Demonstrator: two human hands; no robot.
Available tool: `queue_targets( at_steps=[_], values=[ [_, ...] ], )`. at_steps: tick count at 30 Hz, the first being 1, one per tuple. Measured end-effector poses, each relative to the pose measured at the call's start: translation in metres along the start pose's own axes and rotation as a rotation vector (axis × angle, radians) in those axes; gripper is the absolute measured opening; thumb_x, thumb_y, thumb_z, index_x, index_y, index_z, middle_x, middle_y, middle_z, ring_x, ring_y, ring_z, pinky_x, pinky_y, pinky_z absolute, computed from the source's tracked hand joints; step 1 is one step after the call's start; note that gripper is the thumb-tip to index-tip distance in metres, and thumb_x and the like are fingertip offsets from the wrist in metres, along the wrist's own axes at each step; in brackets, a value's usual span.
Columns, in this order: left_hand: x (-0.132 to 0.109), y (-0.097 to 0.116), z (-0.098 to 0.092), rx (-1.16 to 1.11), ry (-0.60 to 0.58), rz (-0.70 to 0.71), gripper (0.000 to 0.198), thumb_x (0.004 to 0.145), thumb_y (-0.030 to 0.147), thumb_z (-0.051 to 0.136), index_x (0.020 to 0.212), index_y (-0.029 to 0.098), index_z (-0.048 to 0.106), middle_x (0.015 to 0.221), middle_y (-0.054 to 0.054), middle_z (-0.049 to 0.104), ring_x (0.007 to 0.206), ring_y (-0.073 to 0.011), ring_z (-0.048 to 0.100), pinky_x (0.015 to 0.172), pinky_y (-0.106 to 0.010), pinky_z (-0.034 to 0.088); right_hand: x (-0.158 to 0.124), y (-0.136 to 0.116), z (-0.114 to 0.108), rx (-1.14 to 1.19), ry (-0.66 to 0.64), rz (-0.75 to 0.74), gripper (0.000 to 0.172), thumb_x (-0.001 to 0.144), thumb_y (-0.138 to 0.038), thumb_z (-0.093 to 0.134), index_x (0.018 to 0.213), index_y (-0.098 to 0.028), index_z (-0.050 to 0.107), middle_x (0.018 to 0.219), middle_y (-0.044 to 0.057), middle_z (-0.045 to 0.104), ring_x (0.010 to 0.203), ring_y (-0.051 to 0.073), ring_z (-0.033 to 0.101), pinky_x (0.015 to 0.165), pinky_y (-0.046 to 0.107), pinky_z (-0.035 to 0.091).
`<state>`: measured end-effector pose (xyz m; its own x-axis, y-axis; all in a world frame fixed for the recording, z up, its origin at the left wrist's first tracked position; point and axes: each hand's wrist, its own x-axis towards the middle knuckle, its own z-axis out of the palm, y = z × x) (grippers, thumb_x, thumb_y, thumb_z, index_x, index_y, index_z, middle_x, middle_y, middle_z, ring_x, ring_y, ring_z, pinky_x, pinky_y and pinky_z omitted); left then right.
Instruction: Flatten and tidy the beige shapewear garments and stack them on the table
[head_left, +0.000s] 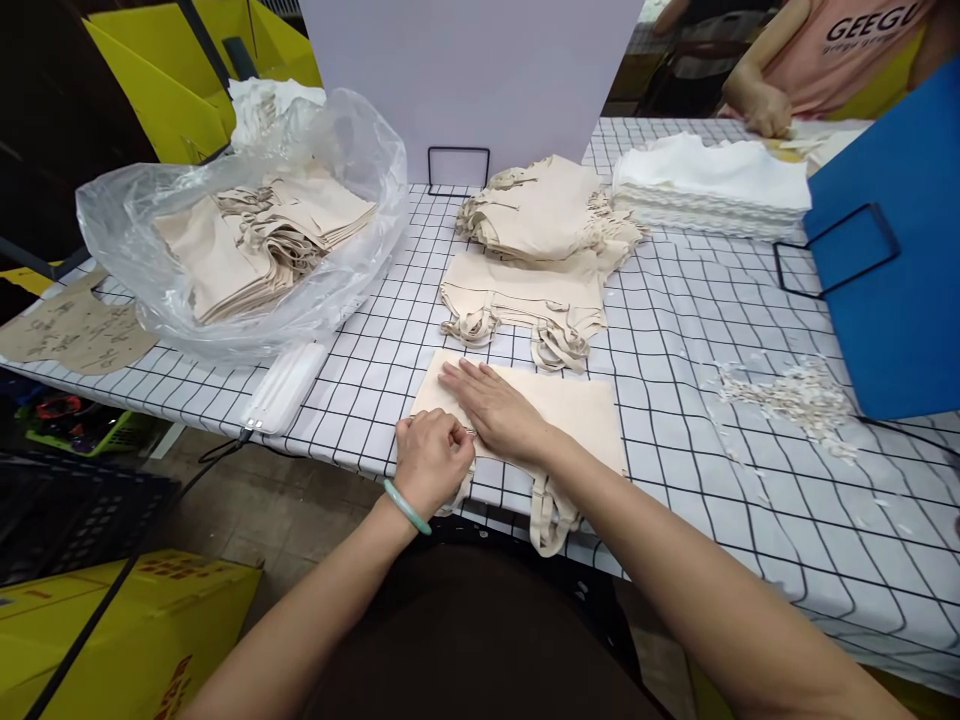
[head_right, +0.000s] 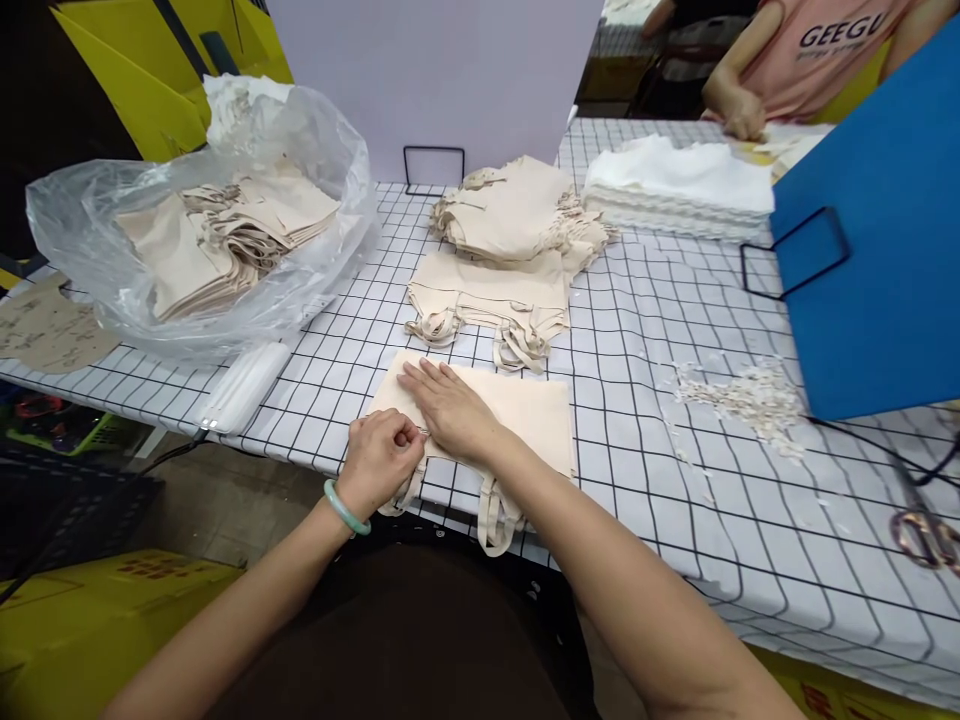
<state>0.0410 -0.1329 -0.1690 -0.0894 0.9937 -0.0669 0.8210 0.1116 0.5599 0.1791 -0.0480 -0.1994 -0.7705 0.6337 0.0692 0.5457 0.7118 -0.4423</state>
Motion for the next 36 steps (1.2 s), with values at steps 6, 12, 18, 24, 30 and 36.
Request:
queue_targets(
  at_steps=[6,12,18,24,30,36],
  values=[
    [-0.013,-0.007,-0.001,0.072,0.066,0.082,0.021,0.089,0.020,0.061,0.070,0.020,0.053,0.077,0.001,0.062,0.084,-0.0190,0.059,0.084,-0.038,0.034,0.001,-0.003,-0.002,-0.009,-0.015,0.023,0.056,0.100,-0.018,0.032,0.155,-0.019,0.036,0.164,0.005,0.027,0.154,0.023,0.017,0.126,0.050,0.020],
    [-0.039,-0.012,0.000,0.107,0.077,0.170,0.028,0.083,0.037,0.075,0.073,0.020,0.055,0.076,0.001,0.061,0.079,-0.0187,0.059,0.080,-0.036,0.034,0.002,-0.003,-0.001,-0.032,-0.024,0.027,0.057,0.099,-0.016,0.032,0.155,-0.016,0.036,0.165,0.006,0.026,0.154,0.023,0.016,0.127,0.050,0.019],
    [-0.023,-0.006,0.004,0.140,0.127,0.136,0.027,0.084,0.038,0.074,0.077,0.020,0.055,0.082,-0.001,0.064,0.086,-0.0218,0.060,0.082,-0.038,0.036,0.002,-0.001,-0.001,0.013,-0.019,0.035,0.056,0.099,-0.016,0.032,0.155,-0.018,0.038,0.164,0.007,0.028,0.154,0.024,0.019,0.126,0.053,0.021],
    [-0.009,-0.002,0.008,0.094,0.112,0.112,0.018,0.085,0.024,0.067,0.074,0.021,0.054,0.082,-0.001,0.065,0.086,-0.0216,0.060,0.084,-0.039,0.037,0.001,0.001,-0.002,0.071,-0.012,0.021,0.054,0.101,-0.022,0.030,0.155,-0.020,0.038,0.163,0.007,0.031,0.153,0.024,0.020,0.125,0.055,0.020],
    [-0.007,0.001,0.005,-0.009,0.072,0.026,0.018,0.084,0.019,0.065,0.070,0.021,0.054,0.080,0.000,0.065,0.086,-0.0194,0.061,0.087,-0.039,0.037,-0.001,0.001,-0.002,0.051,-0.006,0.005,0.055,0.101,-0.022,0.032,0.155,-0.021,0.037,0.163,0.007,0.030,0.154,0.024,0.018,0.125,0.054,0.020],
    [-0.006,0.000,0.004,-0.033,0.058,0.030,0.021,0.087,0.016,0.061,0.068,0.020,0.052,0.078,0.001,0.063,0.084,-0.0183,0.059,0.087,-0.038,0.037,0.000,-0.002,-0.001,-0.003,-0.016,0.009,0.057,0.098,-0.016,0.032,0.154,-0.018,0.038,0.164,0.007,0.028,0.154,0.024,0.017,0.126,0.052,0.020]
  ],
)
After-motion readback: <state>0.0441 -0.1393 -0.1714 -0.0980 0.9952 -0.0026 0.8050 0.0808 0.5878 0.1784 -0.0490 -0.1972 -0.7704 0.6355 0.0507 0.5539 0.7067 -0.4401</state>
